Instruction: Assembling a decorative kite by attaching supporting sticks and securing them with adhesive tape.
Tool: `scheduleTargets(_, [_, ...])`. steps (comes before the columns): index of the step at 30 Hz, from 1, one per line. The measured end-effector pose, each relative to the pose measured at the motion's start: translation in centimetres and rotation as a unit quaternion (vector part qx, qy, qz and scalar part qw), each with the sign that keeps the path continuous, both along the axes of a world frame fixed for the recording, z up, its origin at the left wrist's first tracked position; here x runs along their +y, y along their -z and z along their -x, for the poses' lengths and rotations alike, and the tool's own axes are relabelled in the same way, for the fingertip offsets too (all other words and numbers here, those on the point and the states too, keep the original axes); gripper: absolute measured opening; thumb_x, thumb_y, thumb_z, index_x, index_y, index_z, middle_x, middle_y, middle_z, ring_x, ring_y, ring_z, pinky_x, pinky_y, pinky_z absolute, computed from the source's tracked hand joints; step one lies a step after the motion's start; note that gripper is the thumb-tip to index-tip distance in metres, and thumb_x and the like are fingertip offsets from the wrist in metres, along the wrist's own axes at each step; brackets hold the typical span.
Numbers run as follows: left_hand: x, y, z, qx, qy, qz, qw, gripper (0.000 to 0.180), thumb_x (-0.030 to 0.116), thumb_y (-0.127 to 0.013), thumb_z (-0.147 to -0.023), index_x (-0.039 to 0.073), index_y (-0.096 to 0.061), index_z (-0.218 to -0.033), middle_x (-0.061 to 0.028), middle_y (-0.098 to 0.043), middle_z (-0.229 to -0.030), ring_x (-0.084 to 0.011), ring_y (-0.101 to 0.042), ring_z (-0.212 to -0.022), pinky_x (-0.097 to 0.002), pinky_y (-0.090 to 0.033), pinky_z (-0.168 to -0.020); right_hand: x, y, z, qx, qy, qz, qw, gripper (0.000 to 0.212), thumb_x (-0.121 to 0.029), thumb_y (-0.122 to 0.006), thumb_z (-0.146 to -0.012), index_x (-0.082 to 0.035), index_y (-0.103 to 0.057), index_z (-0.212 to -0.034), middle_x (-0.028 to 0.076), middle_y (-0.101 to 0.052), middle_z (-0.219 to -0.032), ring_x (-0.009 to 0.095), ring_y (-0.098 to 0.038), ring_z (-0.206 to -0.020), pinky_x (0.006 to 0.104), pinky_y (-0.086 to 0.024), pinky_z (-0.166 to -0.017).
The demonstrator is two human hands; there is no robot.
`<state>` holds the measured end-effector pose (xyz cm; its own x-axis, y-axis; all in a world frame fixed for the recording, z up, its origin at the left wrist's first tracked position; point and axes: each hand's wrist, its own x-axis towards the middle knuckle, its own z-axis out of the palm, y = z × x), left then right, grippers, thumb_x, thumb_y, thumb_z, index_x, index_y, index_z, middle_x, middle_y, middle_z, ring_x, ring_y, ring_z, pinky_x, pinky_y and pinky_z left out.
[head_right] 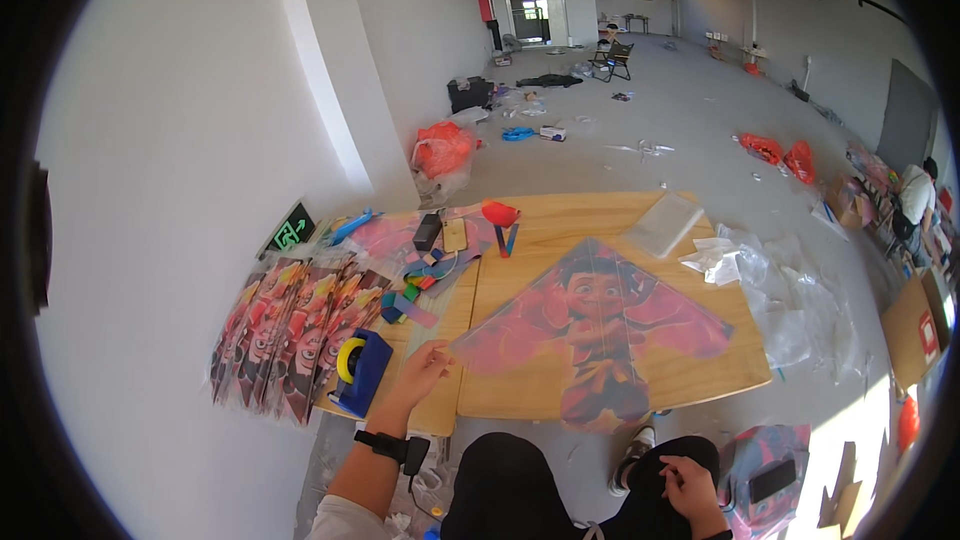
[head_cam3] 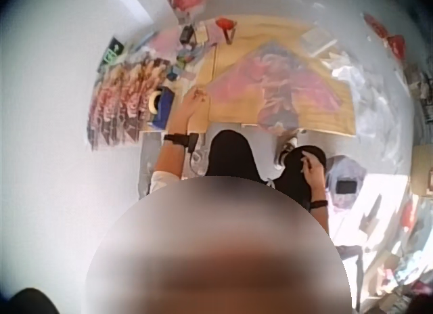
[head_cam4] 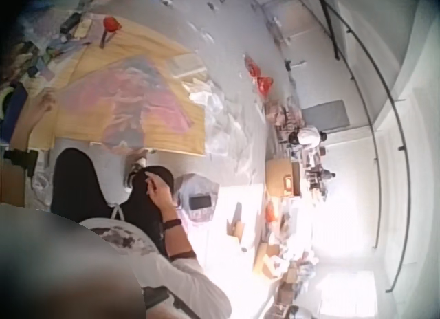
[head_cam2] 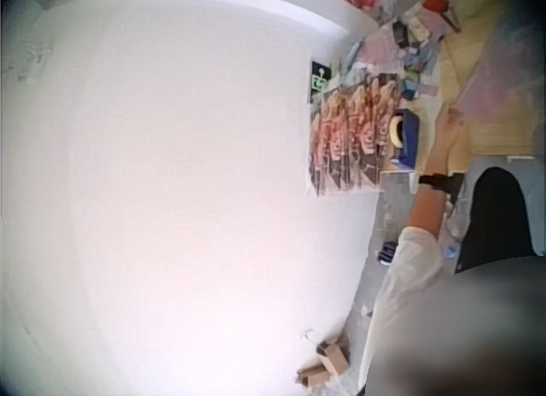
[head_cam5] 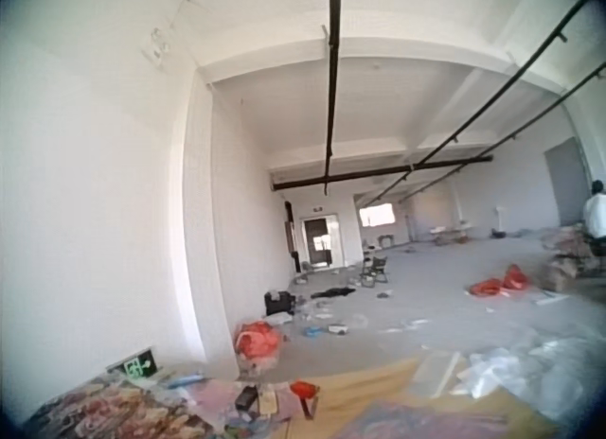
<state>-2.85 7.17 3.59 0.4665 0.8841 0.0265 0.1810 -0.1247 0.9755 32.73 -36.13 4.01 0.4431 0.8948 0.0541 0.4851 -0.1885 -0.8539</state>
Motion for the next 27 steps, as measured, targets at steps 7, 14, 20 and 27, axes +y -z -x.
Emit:
scheduleTargets(7, [10.1, 0.9, -13.5, 0.029, -0.027, 0.261, 0.964, 0.03, 0.013, -0.057, -0.1, 0.008, -0.056, -0.13, -0.008, -0.068, -0.103, -0.0172, -0.066, -0.084, -0.0335, -0.055, -0.077, -1.0, 0.3, -0.4, 0.045, 0.121, -0.035, 0.991, 0.017, -0.003, -0.054, -0.102, -0.005, -0.071, -0.1, 0.008, -0.07, -0.086, 0.012, -0.062, -0.059, 0.0254, -0.046, -0.051])
scheduleTargets(14, [22.0, 9.6, -20.9, -0.06, -0.115, 0.23, 0.965, 0.025, 0.012, -0.054, -0.101, 0.01, -0.056, -0.125, -0.0078, -0.066, -0.095, -0.0179, -0.065, -0.074, -0.0295, -0.054, -0.063, -1.3, 0.7, -1.4, 0.137, 0.163, -0.039, 0.976, 0.018, -0.002, -0.05, -0.103, -0.001, -0.067, -0.109, 0.007, -0.066, -0.08, 0.009, -0.057, -0.052, 0.0233, -0.046, -0.048])
scheduleTargets(20, [26.9, 11.5, -24.0, -0.141, -0.263, 0.152, 0.942, 0.023, 0.014, -0.066, -0.097, 0.004, -0.056, -0.115, -0.0079, -0.063, -0.087, -0.0172, -0.061, -0.056, -0.0303, -0.049, -0.045, -0.3, 0.0, -2.1, 0.13, 0.164, -0.016, 0.978, 0.017, -0.005, -0.05, -0.104, -0.002, -0.066, -0.105, 0.006, -0.065, -0.076, 0.008, -0.056, -0.051, 0.0229, -0.044, -0.046])
scheduleTargets(27, [26.4, 9.6, -26.9, 0.017, -0.313, 0.061, 0.947, 0.028, 0.023, -0.081, -0.088, -0.001, -0.066, -0.094, -0.0088, -0.065, -0.071, -0.0166, -0.059, -0.048, -0.0304, -0.045, -0.042, -0.3, 0.6, -2.6, 0.096, 0.143, 0.007, 0.985, 0.018, -0.005, -0.048, -0.104, -0.003, -0.066, -0.105, 0.007, -0.064, -0.078, 0.009, -0.055, -0.053, 0.0229, -0.044, -0.048])
